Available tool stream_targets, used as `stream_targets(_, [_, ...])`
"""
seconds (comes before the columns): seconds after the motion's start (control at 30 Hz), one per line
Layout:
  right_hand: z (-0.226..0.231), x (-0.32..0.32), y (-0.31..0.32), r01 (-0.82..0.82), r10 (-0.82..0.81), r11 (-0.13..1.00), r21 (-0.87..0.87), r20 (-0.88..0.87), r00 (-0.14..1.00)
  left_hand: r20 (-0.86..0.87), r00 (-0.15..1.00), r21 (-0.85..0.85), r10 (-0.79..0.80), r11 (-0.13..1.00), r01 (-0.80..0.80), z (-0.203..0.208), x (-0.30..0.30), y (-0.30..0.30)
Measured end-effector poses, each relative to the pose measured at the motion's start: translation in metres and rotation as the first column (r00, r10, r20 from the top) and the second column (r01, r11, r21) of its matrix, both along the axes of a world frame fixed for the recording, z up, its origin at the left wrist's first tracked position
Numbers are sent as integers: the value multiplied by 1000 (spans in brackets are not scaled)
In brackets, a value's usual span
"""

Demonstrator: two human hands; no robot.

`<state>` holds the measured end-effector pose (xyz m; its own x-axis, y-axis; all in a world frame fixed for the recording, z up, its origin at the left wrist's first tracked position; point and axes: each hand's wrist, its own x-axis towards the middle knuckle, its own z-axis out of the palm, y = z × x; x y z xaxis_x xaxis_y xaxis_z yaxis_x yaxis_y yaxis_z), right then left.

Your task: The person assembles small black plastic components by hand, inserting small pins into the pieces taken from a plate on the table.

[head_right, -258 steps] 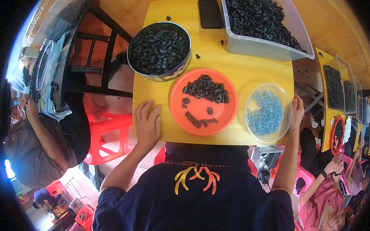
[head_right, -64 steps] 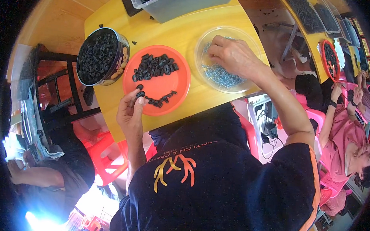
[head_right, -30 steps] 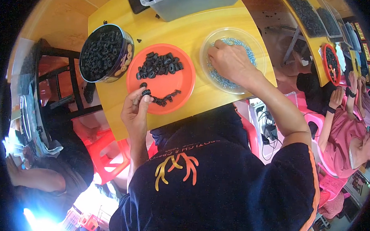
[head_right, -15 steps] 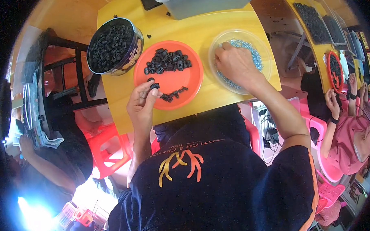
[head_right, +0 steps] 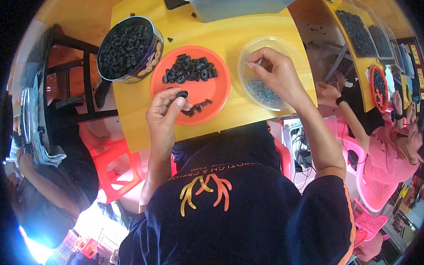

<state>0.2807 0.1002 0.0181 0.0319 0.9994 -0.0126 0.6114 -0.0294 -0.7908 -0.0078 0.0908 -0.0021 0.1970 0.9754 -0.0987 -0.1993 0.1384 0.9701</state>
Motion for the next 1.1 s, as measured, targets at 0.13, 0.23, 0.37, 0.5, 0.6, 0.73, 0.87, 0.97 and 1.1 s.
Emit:
stream_targets(0.13, [12,-19,-12,-29,-10,996,-85,-420,908,90,995,-33,-40,999,44,1,5,2])
stream_targets(0.23, [15,-41,-18,-107,55,992,-63,-547,835,150,987,-50,-57,997,66,1,8,1])
stream_targets(0.37, [27,-69,-17,-215,131,975,-53,-645,753,226,971,-53,-80,994,94,2,9,0])
stream_targets(0.5, [27,-81,-15,-273,157,959,-79,-653,741,270,959,-66,-92,991,113,0,6,0])
stream_targets(0.6, [26,-84,-13,-282,163,956,-84,-647,744,337,936,-61,-97,990,124,-2,6,2])
stream_targets(0.73, [29,-85,-13,-265,154,961,-74,-653,741,396,914,-76,-93,988,134,-2,6,3])
stream_targets(0.87, [34,-90,-10,-286,174,955,-76,-638,750,407,906,-58,-118,986,155,-4,6,4])
stream_targets(0.97, [32,-93,-11,-293,153,949,-119,-640,753,329,937,-45,-117,989,139,-4,3,1])
stream_targets(1.1, [29,-93,-17,-332,163,924,-187,-593,788,247,955,-71,-164,980,187,-1,-3,-9])
